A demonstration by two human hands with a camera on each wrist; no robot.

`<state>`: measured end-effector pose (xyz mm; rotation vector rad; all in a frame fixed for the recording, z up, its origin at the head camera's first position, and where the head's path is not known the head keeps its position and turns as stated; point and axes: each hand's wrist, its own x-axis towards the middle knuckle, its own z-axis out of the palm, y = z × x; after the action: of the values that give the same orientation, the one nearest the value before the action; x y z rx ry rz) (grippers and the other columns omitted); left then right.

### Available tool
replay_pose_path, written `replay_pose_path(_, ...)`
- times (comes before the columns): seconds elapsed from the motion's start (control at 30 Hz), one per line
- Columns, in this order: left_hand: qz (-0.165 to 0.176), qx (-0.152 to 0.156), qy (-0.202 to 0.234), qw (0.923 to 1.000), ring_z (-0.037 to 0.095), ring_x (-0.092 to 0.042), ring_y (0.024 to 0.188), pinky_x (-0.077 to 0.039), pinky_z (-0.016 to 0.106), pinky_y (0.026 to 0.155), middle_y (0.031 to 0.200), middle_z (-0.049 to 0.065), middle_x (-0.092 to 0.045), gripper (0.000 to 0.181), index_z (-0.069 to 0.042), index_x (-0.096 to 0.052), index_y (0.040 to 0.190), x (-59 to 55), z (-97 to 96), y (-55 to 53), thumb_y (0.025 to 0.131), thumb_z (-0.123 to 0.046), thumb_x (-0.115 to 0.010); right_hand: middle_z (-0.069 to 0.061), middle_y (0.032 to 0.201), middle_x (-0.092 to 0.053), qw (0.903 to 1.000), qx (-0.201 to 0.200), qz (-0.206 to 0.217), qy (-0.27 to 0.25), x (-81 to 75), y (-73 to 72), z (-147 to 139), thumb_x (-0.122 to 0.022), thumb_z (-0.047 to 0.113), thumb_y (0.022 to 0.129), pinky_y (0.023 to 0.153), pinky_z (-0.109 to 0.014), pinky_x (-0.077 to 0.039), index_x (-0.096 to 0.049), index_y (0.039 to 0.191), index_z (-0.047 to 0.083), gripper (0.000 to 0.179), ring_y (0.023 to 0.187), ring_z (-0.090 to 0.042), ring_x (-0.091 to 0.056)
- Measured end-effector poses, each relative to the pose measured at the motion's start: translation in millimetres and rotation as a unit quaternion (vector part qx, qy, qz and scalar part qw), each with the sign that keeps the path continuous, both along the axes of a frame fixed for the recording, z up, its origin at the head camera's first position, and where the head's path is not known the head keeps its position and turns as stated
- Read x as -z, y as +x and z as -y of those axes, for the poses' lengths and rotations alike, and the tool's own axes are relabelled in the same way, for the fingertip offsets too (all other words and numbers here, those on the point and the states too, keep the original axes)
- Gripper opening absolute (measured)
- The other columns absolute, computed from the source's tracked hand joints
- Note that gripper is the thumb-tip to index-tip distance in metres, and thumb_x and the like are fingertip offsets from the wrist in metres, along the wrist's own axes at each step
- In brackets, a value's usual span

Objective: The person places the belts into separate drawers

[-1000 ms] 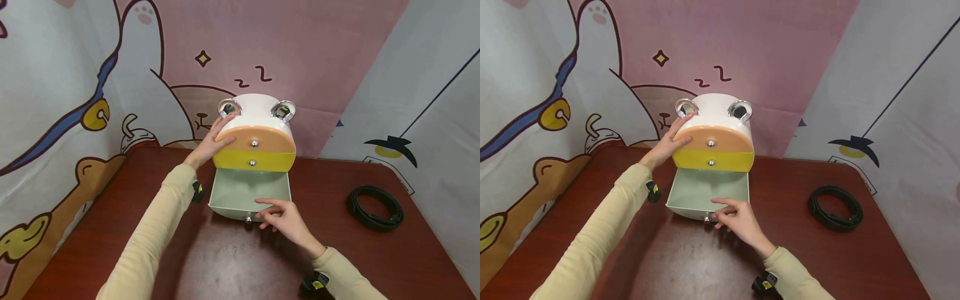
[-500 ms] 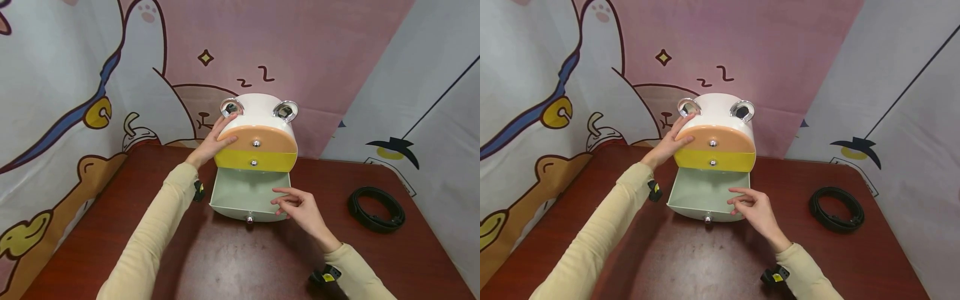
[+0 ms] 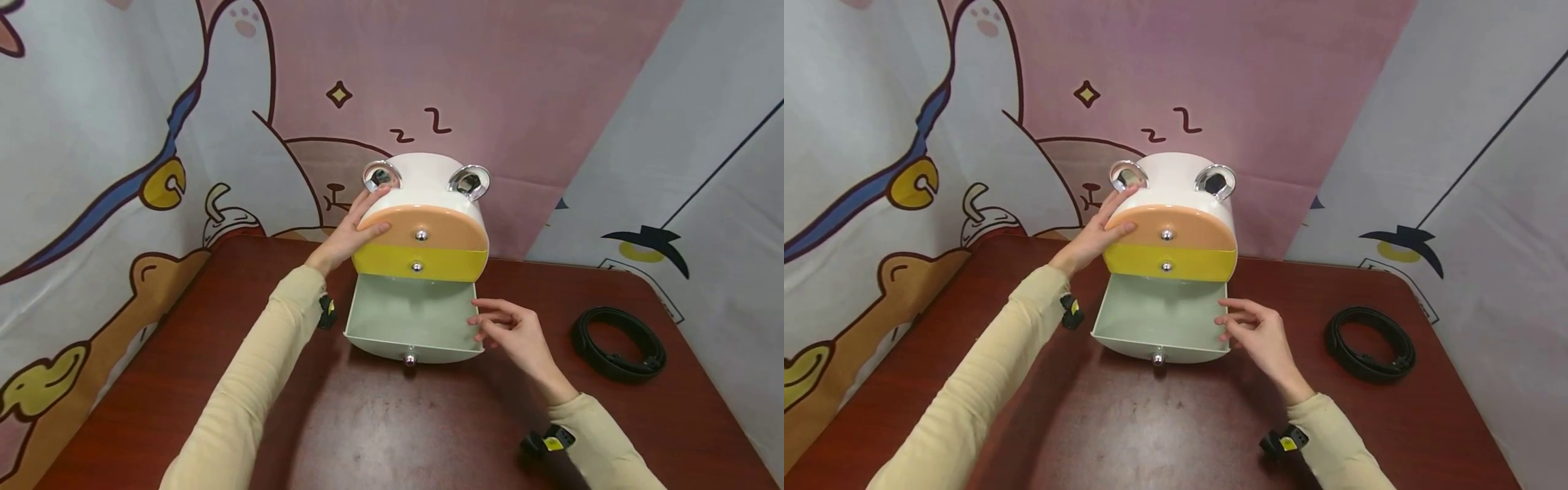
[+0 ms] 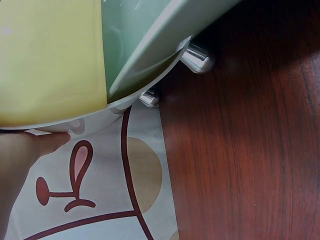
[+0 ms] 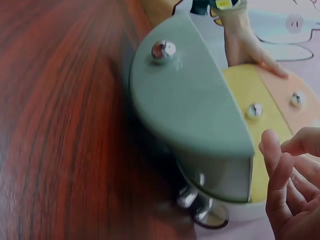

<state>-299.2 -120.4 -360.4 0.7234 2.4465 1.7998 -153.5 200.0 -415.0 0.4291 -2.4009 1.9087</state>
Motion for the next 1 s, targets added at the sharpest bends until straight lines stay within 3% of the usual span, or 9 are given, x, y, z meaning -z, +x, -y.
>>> replay_pose_path(0.3,0.01,-0.001,-0.009,0.9999,0.026,-0.006,0.144,-0.014,0.057,0.109,0.16,-0.008,0.005,0.066,-0.041,-0.029,0.151,-4.4,-0.6,4.0,0.095,-0.029,-0.063,-0.022,0.094,-0.07,0.9989,0.039,-0.008,0.025,11.7,-7.0,-20,-0.061,-0.001,0.092,0.05,-0.029,-0.051,-0.061,0.121,-0.008,0.029,0.065,-0.023,-0.068)
replay_pose_path(0.57,0.008,0.0,-0.006,1.0,0.026,-0.006,0.144,-0.015,0.057,0.109,0.16,-0.01,0.005,0.066,-0.043,-0.029,0.151,0.4,0.1,-0.4,0.095,-0.03,-0.063,-0.023,0.097,-0.069,0.9968,0.058,-0.017,0.053,18.4,-10.5,-40,-0.061,0.002,0.094,0.052,-0.028,-0.051,-0.061,0.122,-0.005,0.029,0.067,-0.018,-0.069)
replay_pose_path(0.83,-0.003,-0.002,0.003,1.0,0.021,-0.009,0.143,-0.016,0.055,0.109,0.159,-0.014,0.0,0.065,-0.049,-0.032,0.147,1.5,-0.8,-0.2,0.094,-0.031,-0.065,0.003,0.094,-0.072,0.9901,0.09,-0.015,0.106,13.8,-13.1,-65,-0.06,0.01,0.097,0.059,-0.03,-0.054,-0.06,0.125,-0.001,0.031,0.072,-0.018,-0.069)
replay_pose_path(1.0,-0.005,-0.002,0.002,1.0,0.02,-0.009,0.143,-0.016,0.054,0.109,0.159,-0.015,0.0,0.065,-0.049,-0.032,0.147,1.1,-0.7,-0.1,0.094,-0.029,-0.064,0.009,0.095,-0.071,0.9881,0.1,-0.02,0.115,10.6,-14.0,-79,-0.06,0.01,0.096,0.058,-0.026,-0.053,-0.06,0.126,0.0,0.031,0.072,-0.015,-0.069)
